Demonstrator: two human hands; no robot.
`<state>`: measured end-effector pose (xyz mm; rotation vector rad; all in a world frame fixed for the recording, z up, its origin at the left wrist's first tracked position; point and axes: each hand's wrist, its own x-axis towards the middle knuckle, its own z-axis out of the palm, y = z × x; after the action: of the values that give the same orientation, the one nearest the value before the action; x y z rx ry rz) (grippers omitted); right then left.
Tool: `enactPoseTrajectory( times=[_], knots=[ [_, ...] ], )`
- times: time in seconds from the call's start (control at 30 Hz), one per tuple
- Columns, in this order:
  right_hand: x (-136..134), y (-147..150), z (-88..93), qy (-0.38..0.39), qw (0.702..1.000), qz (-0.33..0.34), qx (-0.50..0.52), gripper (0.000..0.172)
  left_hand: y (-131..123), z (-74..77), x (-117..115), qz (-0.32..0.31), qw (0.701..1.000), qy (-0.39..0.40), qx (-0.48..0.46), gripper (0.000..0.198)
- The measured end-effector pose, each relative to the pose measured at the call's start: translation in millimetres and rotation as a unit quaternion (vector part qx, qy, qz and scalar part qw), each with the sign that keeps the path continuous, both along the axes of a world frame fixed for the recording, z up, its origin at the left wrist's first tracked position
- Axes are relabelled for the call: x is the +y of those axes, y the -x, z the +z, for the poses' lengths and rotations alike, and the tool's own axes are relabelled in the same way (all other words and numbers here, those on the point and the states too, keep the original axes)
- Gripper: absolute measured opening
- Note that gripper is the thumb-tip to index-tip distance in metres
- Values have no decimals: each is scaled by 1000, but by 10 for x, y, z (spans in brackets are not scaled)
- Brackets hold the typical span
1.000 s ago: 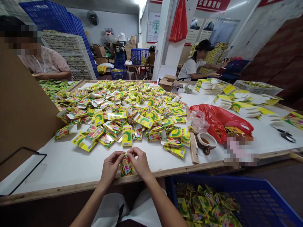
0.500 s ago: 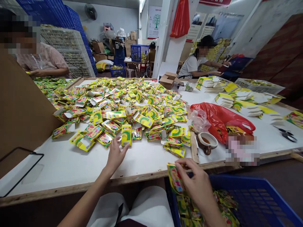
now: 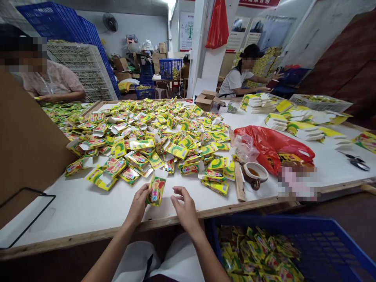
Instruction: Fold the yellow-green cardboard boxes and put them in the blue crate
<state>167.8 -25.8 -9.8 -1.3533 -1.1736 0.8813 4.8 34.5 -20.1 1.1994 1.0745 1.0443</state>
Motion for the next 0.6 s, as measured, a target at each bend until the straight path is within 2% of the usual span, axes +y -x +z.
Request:
enactPoseTrajectory(
  times=[0.1, 0.2, 0.27, 0.37, 0.47, 0.6],
  knots=[
    [174, 187, -156, -17, 996, 2, 93, 28, 27, -24, -166, -13, 1000, 15, -9, 27],
    [222, 252, -210, -28, 992, -7, 121, 33, 30, -6, -235, 0, 1000, -7, -17, 28],
    [214, 238, -202, -39, 993, 0, 109, 29, 38, 18, -256, -4, 1000, -22, -18, 36],
    [194, 195, -173, -48, 996, 19, 77, 20, 69, 46, -272, -52, 998, -42, 10, 40],
    [193, 176, -161, -29, 997, 38, 53, 16, 119, 55, -271, -87, 994, -48, 42, 40],
    [230, 185, -152, -11, 998, 64, 22, 13, 180, 51, -257, -98, 992, -60, 58, 47]
  ],
)
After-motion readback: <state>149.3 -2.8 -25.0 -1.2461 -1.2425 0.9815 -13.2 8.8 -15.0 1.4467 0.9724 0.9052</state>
